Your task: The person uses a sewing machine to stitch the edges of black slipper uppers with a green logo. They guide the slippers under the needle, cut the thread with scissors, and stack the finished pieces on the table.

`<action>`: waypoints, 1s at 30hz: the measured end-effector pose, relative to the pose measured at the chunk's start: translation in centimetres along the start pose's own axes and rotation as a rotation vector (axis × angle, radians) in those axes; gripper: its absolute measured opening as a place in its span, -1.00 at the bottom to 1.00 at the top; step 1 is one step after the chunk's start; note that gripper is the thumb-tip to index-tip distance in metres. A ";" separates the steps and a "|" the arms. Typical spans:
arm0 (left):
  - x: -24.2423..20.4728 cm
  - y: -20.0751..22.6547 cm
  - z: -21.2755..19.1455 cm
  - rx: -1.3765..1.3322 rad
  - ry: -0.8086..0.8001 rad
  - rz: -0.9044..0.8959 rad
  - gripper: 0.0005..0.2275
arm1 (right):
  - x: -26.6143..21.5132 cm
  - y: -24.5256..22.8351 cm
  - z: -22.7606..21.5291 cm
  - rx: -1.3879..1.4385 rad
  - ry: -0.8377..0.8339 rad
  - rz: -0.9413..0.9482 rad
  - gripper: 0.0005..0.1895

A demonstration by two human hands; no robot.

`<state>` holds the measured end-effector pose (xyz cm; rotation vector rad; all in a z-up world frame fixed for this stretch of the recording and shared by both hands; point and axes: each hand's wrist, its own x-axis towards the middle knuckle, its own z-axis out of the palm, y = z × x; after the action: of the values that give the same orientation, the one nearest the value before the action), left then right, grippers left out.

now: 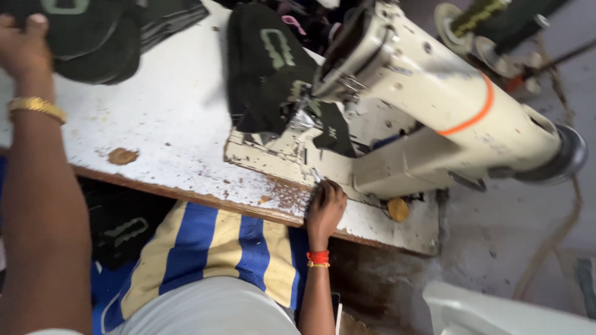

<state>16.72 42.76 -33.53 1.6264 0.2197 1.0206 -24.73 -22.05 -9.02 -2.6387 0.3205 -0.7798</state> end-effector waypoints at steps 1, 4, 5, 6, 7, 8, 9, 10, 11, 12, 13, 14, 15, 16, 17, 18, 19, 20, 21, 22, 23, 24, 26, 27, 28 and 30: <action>-0.8 4.1 -0.8 0.019 0.020 0.001 -0.59 | -0.1 -0.1 -0.1 0.016 -0.016 -0.017 -0.82; -2.2 14.1 -1.7 0.535 0.137 0.064 -0.68 | -0.1 -0.1 -0.1 0.012 -0.004 -0.047 -0.81; -2.7 15.9 -2.1 0.573 0.086 0.095 -0.70 | -0.3 0.1 -0.1 -0.002 -0.007 -0.040 -0.80; -2.7 17.8 -1.8 0.604 0.031 0.130 -0.70 | -0.3 0.3 0.0 -0.015 -0.001 -0.028 -0.80; -3.0 19.6 -1.9 0.613 0.045 0.131 -0.70 | -0.1 0.0 0.2 -0.004 -0.004 -0.040 -0.80; -3.4 21.5 -1.6 0.666 0.064 0.231 -0.71 | 0.0 -0.1 0.1 -0.011 0.000 -0.024 -0.80; -3.9 23.3 -1.2 0.717 0.084 0.331 -0.69 | 0.1 -0.1 0.0 -0.019 0.004 -0.009 -0.80; -3.7 24.8 -1.2 0.718 0.083 0.333 -0.69 | 0.1 -0.3 0.0 -0.017 0.003 -0.008 -0.80; -3.5 26.4 -1.1 0.858 0.144 0.385 -0.68 | 0.2 -0.5 0.0 -0.017 0.002 -0.006 -0.80; -3.5 27.9 -0.6 0.990 0.197 0.438 -0.66 | 0.0 -0.5 -0.2 -0.024 0.004 0.004 -0.80; -3.0 26.5 -0.6 0.985 0.188 0.441 -0.66 | 0.0 -0.4 -0.1 -0.029 0.006 0.013 -0.80; -2.5 25.0 -0.3 0.734 0.084 0.512 -0.78 | -0.1 -0.3 -0.1 -0.021 0.010 0.006 -0.80; -2.0 23.6 0.0 0.469 -0.025 0.571 -0.89 | -0.2 -0.2 -0.1 -0.014 0.013 -0.001 -0.80; -2.0 23.7 0.2 0.457 -0.034 0.572 -0.89 | -0.4 -0.3 -0.2 -0.023 0.019 0.009 -0.80; -2.0 23.8 0.4 0.197 -0.055 0.384 -0.95 | -0.6 -0.4 -0.2 -0.014 0.037 -0.022 -0.80; -2.2 23.9 0.5 -0.060 -0.077 0.190 -0.94 | -0.7 -0.3 -0.3 -0.006 0.054 -0.056 -0.79; -4.9 27.1 -3.1 -0.071 -0.085 0.187 -0.94 | -1.4 -0.9 -0.5 -0.017 0.060 -0.049 -0.79; -6.3 32.1 -3.9 -0.169 -0.108 0.098 -0.94 | -1.7 -1.4 -0.6 0.011 0.067 -0.095 -0.75; -7.3 38.6 -3.2 -0.266 -0.133 0.007 -0.88 | -2.1 -2.0 -0.7 0.037 0.075 -0.141 -0.72; -9.0 44.1 -3.2 -0.361 -0.161 -0.082 -0.80 | -2.4 -3.4 -0.9 0.032 0.083 -0.136 -0.72; -11.6 49.7 -3.8 -0.454 -0.191 -0.171 -0.72 | -2.8 -4.8 -1.0 0.142 0.043 -0.146 -0.71; -14.7 55.4 -5.3 -0.546 -0.220 -0.264 -0.64 | -3.1 -6.1 -1.2 0.250 0.001 -0.158 -0.70; -18.1 55.5 -6.4 -0.506 -0.266 -0.450 -0.56 | -2.8 -8.4 -1.8 0.429 -0.128 -0.121 -0.68; -19.8 55.5 -7.0 -0.457 -0.309 -0.635 -0.47 | -2.7 -9.6 -2.0 0.613 -0.263 -0.085 -0.64; -20.9 56.0 -7.5 -0.458 -0.315 -0.638 -0.47 | -2.4 -10.8 -2.6 0.610 -0.261 -0.080 -0.64; -23.0 57.1 -8.5 -0.682 -0.432 -0.663 -0.50 | -1.7 -13.2 -3.8 1.172 -0.680 0.063 -0.42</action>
<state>-24.03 15.24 4.51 0.9919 0.0870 0.1760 -26.79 -10.62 -1.48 -1.5902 -0.2054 0.0504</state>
